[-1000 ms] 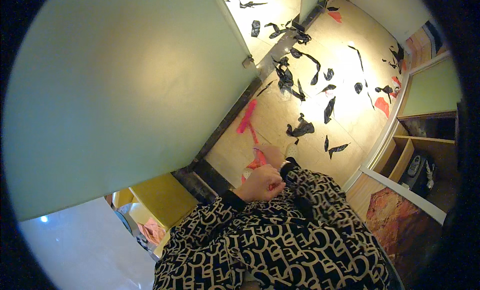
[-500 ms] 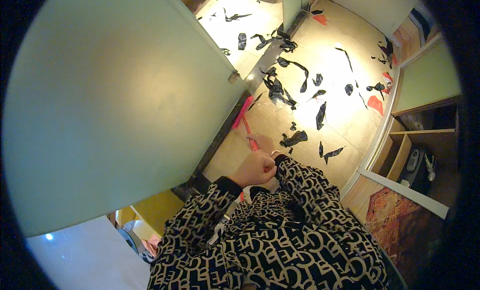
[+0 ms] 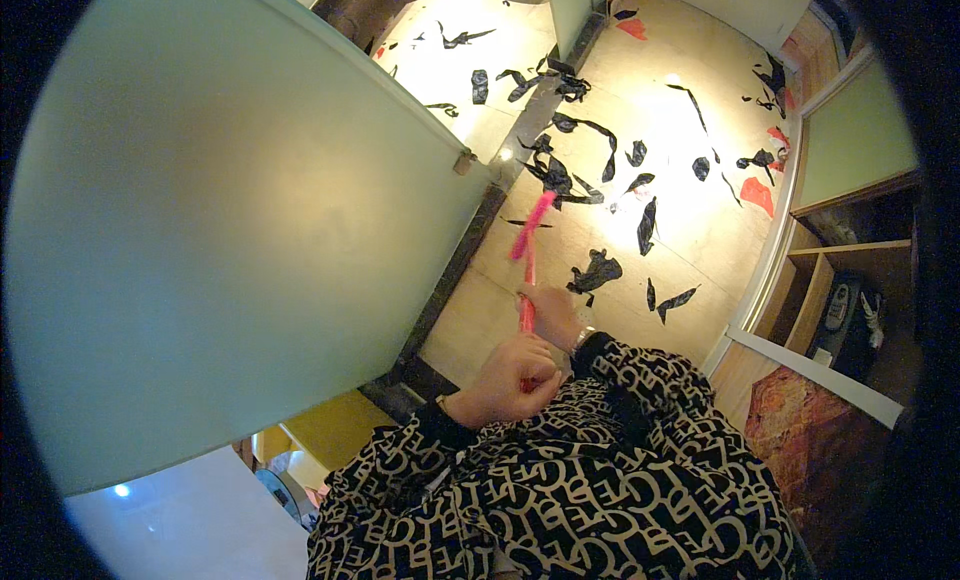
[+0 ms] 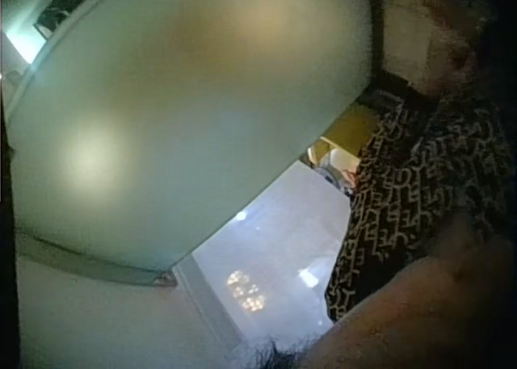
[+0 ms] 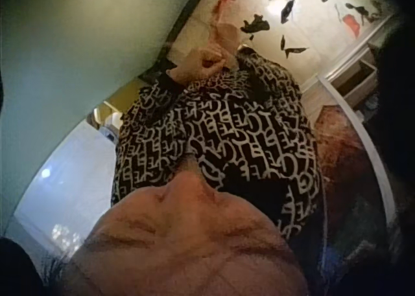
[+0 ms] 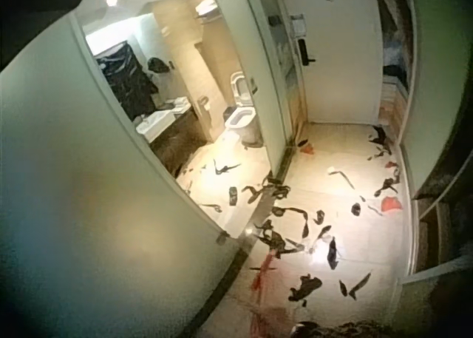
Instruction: The person sweeps debris on a tiled floor using a pink broom. They gather scattered black and red pieces into a pile while moving around a bathroom area and a doorway.
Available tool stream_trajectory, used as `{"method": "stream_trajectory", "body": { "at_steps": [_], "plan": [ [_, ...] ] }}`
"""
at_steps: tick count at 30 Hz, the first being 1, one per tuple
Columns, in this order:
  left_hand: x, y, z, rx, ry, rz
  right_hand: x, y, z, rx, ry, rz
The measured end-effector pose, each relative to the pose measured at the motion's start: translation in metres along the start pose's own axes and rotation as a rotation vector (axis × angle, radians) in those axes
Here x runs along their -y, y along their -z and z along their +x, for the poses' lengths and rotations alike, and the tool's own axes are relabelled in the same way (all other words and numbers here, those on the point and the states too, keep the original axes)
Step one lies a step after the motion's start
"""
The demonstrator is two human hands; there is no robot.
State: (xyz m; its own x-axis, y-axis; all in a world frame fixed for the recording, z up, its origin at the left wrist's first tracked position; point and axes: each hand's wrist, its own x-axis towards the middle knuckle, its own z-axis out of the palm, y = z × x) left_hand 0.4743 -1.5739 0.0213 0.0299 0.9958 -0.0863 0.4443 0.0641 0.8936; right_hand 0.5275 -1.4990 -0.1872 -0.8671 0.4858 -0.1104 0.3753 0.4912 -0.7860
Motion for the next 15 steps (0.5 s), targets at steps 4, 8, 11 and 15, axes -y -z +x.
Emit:
{"method": "stream_trajectory", "body": {
  "at_steps": [4, 8, 11, 15],
  "plan": [
    [0.062, -0.023, -0.001, -0.057, 0.07, 0.118, -0.028, -0.052, 0.039, -0.051, 0.162, 0.081],
    [0.074, -0.029, 0.004, -0.091, 0.263, -0.114, -0.053, -0.051, 0.035, 0.109, 0.091, -0.065],
    [0.049, -0.028, -0.001, -0.01, 0.053, 0.018, -0.043, -0.027, 0.001, 0.034, 0.032, -0.036],
    [0.025, -0.027, -0.032, -0.128, 0.019, -0.076, -0.025, -0.02, -0.025, 0.131, -0.055, -0.149]
  ]
}}
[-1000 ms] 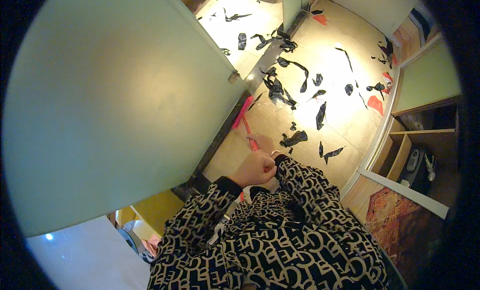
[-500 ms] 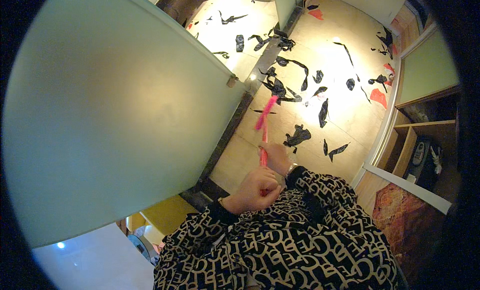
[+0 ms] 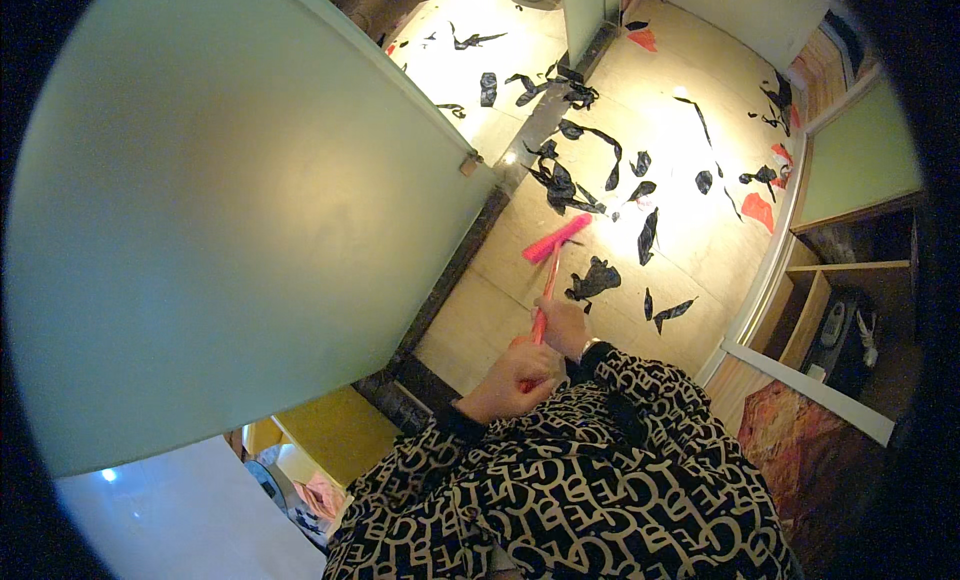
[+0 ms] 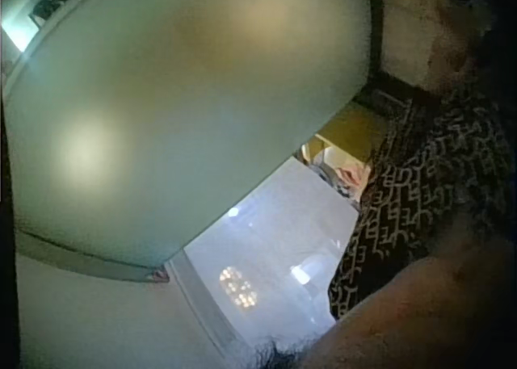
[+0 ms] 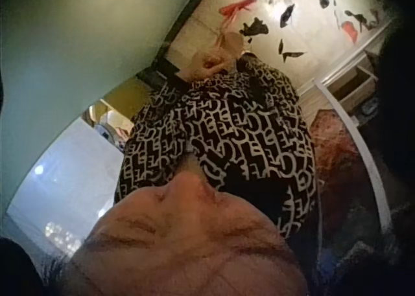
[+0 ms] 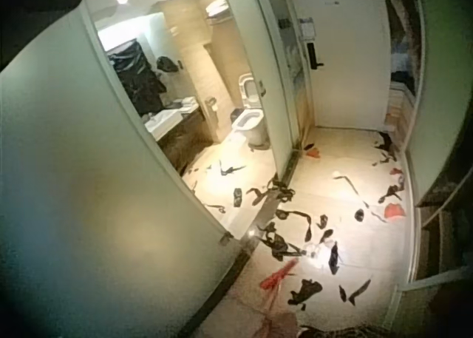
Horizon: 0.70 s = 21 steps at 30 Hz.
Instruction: The person sweeps debris on a tiled floor using a pink broom. They gather scattered black and red pieces into a pile while moving around a bathroom area and a doorway.
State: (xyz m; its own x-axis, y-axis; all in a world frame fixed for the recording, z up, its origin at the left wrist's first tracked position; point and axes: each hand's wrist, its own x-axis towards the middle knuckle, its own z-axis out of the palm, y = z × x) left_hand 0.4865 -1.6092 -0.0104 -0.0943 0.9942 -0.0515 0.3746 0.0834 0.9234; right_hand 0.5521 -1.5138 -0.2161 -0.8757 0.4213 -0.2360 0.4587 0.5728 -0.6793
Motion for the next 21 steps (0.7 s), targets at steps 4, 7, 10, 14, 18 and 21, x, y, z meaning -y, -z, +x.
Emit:
{"method": "stream_trajectory", "body": {
  "at_steps": [4, 7, 10, 14, 18, 21],
  "plan": [
    [-0.024, 0.03, -0.019, -0.009, 0.032, -0.028, 0.034, 0.013, -0.002, -0.074, 0.121, 0.048],
    [-0.027, 0.033, -0.012, -0.022, 0.047, 0.1, 0.051, 0.007, 0.017, -0.079, 0.171, 0.205],
    [0.022, 0.011, -0.002, 0.031, 0.155, 0.204, 0.025, -0.054, 0.059, -0.061, 0.272, 0.198],
    [0.059, -0.001, 0.011, 0.027, 0.056, 0.211, -0.007, -0.061, 0.057, -0.002, 0.207, 0.114],
    [0.033, -0.008, 0.008, -0.05, -0.035, 0.095, -0.001, -0.009, 0.022, -0.047, 0.144, 0.038],
    [0.018, 0.005, -0.009, -0.035, -0.025, 0.051, 0.006, 0.0, 0.013, -0.077, 0.115, -0.041]
  ]
}}
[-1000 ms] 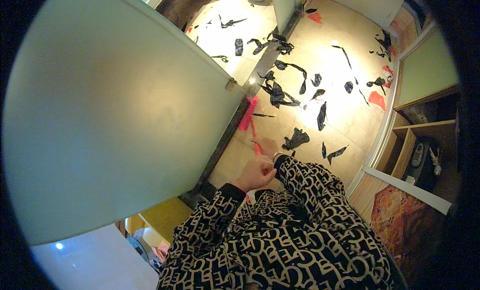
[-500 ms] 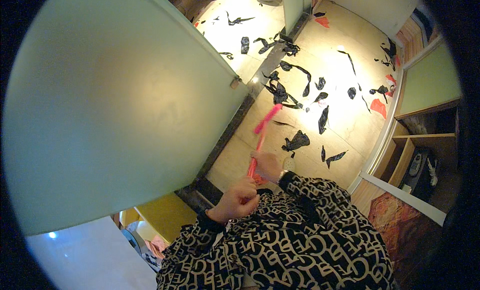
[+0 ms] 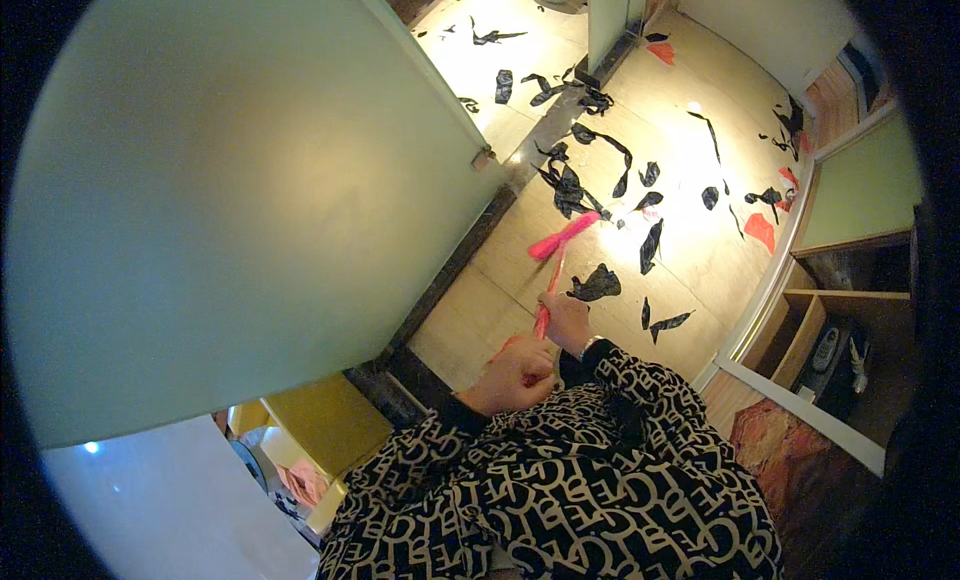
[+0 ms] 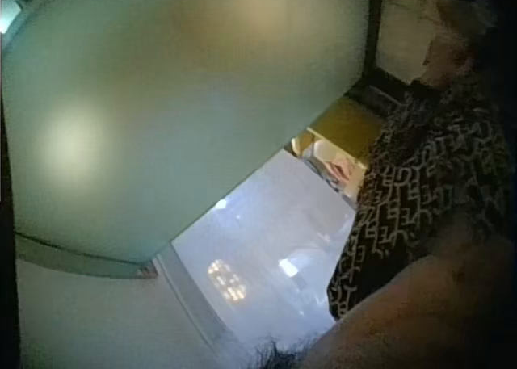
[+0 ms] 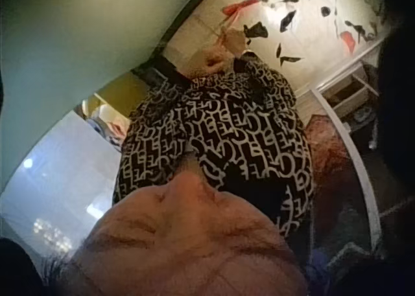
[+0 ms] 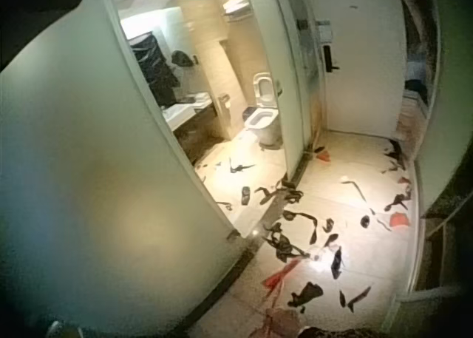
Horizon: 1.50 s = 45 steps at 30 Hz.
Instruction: The person sweeps debris on a tiled floor using a pink broom. They gather scattered black and red pieces into a pile while moving around a bathroom area and a doorway.
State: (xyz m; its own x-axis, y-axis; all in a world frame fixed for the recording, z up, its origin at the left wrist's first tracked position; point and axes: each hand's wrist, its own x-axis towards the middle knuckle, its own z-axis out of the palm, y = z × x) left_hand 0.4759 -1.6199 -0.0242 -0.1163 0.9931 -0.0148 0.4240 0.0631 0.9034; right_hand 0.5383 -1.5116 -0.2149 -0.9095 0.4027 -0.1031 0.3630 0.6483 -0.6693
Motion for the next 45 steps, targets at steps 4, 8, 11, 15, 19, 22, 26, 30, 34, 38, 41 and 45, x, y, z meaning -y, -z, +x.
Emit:
{"method": "stream_trajectory", "body": {
  "at_steps": [4, 8, 11, 15, 19, 22, 26, 30, 34, 38, 41, 45],
  "plan": [
    [-0.031, 0.023, -0.022, -0.048, 0.039, -0.109, 0.02, 0.002, -0.004, 0.034, 0.019, -0.068],
    [-0.048, 0.022, -0.019, -0.076, 0.052, 0.076, 0.045, -0.01, 0.005, 0.069, 0.178, 0.098],
    [0.006, -0.007, -0.02, -0.052, 0.064, 0.294, 0.037, -0.052, 0.027, 0.179, 0.247, 0.127],
    [0.026, -0.018, -0.012, 0.028, 0.122, 0.186, 0.012, -0.06, 0.022, 0.198, 0.226, 0.17],
    [0.011, -0.015, -0.015, 0.021, 0.001, 0.006, 0.005, -0.025, -0.003, 0.07, 0.186, 0.118],
    [-0.005, -0.003, -0.029, 0.062, 0.043, -0.061, 0.009, -0.019, -0.013, 0.044, 0.141, 0.006],
    [-0.032, 0.019, -0.055, -0.052, 0.066, -0.089, 0.044, 0.0, -0.016, 0.072, 0.184, 0.006],
    [-0.052, 0.025, -0.061, -0.014, 0.139, 0.04, 0.069, -0.017, -0.01, 0.15, 0.286, 0.124],
    [0.016, -0.017, -0.068, -0.009, 0.172, 0.178, 0.06, -0.081, 0.004, 0.255, 0.42, 0.244],
    [0.024, -0.024, -0.059, -0.037, 0.079, 0.112, 0.03, -0.102, -0.004, 0.231, 0.374, 0.228],
    [-0.01, -0.004, -0.059, -0.036, 0.087, 0.005, 0.051, -0.042, -0.02, 0.223, 0.267, 0.102],
    [-0.024, 0.016, -0.063, -0.074, 0.08, -0.125, 0.046, -0.02, -0.026, 0.158, 0.194, -0.028]
  ]
}}
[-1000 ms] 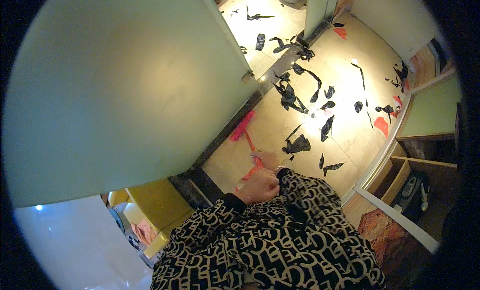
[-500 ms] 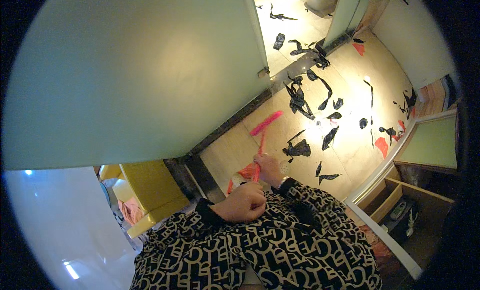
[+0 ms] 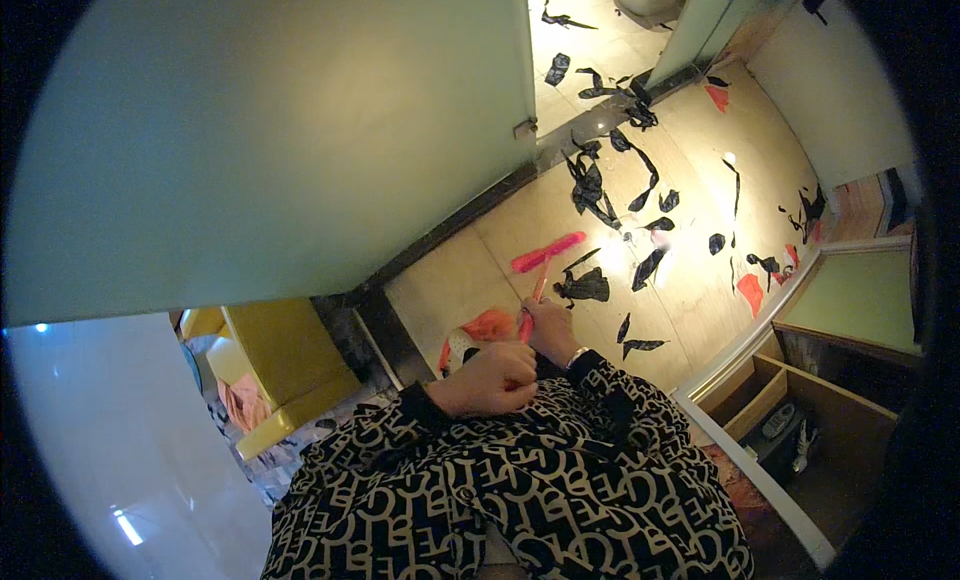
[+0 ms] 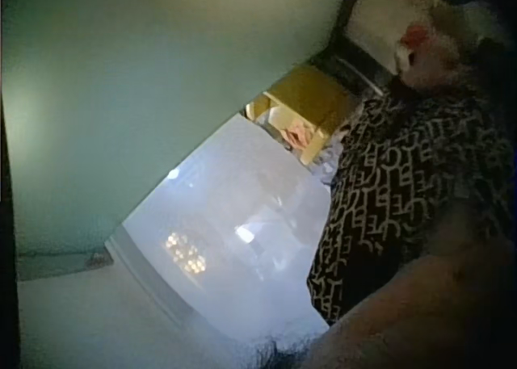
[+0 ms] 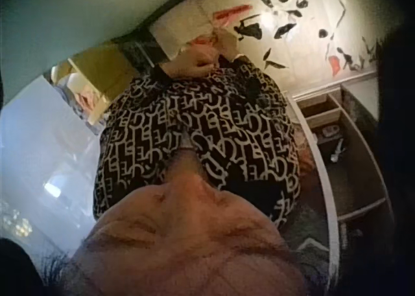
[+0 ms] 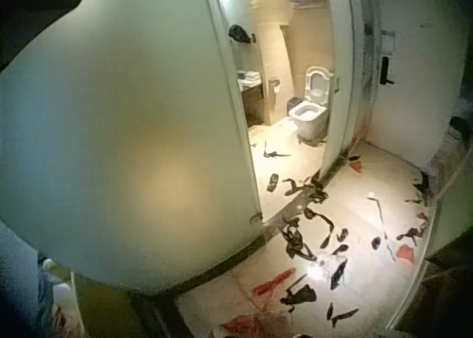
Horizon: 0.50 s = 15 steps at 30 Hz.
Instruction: The person sweeps debris on a tiled floor using a pink broom. They gather scattered black and red pieces into a pile while moving around a bathroom area and a doorway.
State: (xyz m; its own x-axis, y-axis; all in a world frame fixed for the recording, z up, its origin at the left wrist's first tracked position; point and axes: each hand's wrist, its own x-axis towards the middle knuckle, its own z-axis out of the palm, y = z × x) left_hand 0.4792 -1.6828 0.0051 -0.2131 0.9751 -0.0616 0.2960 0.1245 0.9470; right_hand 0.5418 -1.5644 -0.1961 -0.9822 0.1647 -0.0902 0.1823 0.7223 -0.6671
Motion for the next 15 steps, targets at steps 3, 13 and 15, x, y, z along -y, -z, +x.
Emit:
{"method": "stream_trajectory", "body": {
  "at_steps": [3, 13, 15],
  "plan": [
    [-0.024, 0.017, 0.001, -0.025, -0.047, 0.032, 0.008, 0.019, 0.008, -0.016, 0.003, -0.008],
    [0.052, -0.025, 0.084, 0.078, -0.011, 0.298, -0.062, -0.003, 0.058, -0.141, -0.063, 0.196],
    [0.038, -0.037, 0.095, 0.158, -0.034, 0.205, -0.079, 0.0, 0.035, -0.184, -0.117, 0.193]
  ]
}}
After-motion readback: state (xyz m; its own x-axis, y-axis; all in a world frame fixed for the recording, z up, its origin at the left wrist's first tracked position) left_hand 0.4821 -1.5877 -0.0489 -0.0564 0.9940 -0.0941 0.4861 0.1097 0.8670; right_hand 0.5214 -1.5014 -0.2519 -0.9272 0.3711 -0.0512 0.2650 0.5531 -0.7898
